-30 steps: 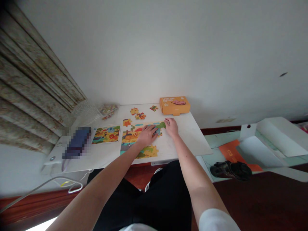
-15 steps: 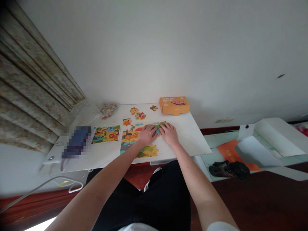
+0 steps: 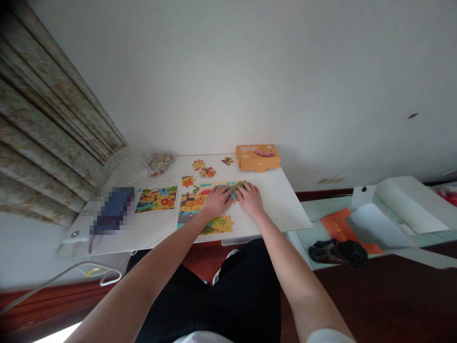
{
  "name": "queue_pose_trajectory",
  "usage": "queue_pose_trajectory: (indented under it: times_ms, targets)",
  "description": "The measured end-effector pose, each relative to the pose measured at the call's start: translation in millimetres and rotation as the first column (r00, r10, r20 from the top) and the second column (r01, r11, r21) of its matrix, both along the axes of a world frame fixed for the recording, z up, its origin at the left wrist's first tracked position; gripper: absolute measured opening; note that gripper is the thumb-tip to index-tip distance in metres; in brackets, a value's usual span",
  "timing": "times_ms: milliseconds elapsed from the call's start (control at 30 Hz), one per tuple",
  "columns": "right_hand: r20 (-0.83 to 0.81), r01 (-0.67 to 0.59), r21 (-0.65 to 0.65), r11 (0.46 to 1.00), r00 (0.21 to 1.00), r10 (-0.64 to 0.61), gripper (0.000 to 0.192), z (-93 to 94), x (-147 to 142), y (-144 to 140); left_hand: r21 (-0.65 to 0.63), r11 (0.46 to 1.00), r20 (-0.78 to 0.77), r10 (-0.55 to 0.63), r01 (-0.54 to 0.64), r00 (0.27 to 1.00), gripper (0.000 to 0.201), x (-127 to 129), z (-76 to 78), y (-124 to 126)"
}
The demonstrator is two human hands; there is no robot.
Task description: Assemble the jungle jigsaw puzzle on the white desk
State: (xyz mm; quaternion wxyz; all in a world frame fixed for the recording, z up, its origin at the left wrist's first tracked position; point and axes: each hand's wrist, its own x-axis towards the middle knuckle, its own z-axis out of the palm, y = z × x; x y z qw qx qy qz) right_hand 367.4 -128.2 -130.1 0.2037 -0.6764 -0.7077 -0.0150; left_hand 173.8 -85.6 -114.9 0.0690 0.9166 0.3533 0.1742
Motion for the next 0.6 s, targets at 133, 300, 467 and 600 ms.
queue_pose_trajectory:
  times_ms: [133, 300, 467, 600]
  targets:
    - [-0.035, 0.004, 0.026, 1.0, 0.999, -0.003, 0.041, -1.4, 1, 1, -0.02, 1.0, -0.005, 0.006, -0.006, 1.0, 0.036, 0, -0.1, 1]
    - [-0.084, 0.011, 0.051, 0.999, 0.996, -0.007, 0.037, -3.2, 3, 2, -0.107, 0.994, 0.069, -0.006, 0.013, 0.998, 0.034, -1, -2.9, 9]
    - [-0.132, 0.045, 0.079, 0.996, 0.991, -0.035, 0.037, -4.4, 4, 4, -0.182, 0.973, 0.242, 0.182, -0.14, 0.953, 0.031, -17, 1.4, 41]
    - [-0.165, 0.143, 0.088, 0.986, 0.978, -0.127, 0.037, -4.5, 4, 5, -0.158, 0.848, 0.184, 0.529, -0.507, 0.828, 0.04, -37, 11.2, 76]
